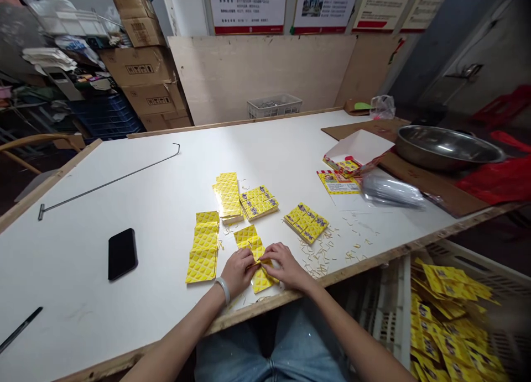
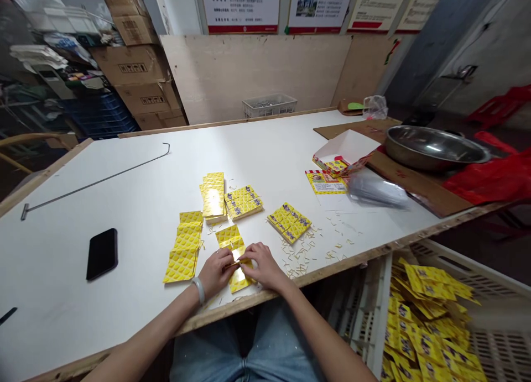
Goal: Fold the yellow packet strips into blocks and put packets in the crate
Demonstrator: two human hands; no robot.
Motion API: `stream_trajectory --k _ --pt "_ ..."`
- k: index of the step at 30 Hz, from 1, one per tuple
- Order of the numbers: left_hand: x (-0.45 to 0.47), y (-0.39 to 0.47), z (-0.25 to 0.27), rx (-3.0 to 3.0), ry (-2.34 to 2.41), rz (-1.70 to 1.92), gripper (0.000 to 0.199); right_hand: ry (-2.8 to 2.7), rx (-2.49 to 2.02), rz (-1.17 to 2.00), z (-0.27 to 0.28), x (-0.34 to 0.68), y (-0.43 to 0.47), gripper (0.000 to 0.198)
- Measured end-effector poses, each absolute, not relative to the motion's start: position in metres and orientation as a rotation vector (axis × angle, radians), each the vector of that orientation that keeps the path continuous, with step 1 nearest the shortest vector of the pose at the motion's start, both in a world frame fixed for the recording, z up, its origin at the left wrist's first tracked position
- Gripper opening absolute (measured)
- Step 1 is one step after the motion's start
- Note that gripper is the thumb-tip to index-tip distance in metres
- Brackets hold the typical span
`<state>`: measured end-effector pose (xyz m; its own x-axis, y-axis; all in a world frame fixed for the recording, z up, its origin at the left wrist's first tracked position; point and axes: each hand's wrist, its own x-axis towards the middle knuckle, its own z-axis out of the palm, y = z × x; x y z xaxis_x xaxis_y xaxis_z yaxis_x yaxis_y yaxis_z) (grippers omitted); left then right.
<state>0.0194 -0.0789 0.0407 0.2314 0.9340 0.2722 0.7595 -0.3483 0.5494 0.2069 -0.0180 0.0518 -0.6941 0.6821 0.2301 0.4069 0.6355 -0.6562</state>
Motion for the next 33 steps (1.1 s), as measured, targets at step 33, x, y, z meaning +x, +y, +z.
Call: stream_trajectory --k 33 --pt "0.023 -0.079 0.036 2.526 1.625 0.851 0.017 -2.076 -1.822 -0.351 0.094 0.308 0.049 0.033"
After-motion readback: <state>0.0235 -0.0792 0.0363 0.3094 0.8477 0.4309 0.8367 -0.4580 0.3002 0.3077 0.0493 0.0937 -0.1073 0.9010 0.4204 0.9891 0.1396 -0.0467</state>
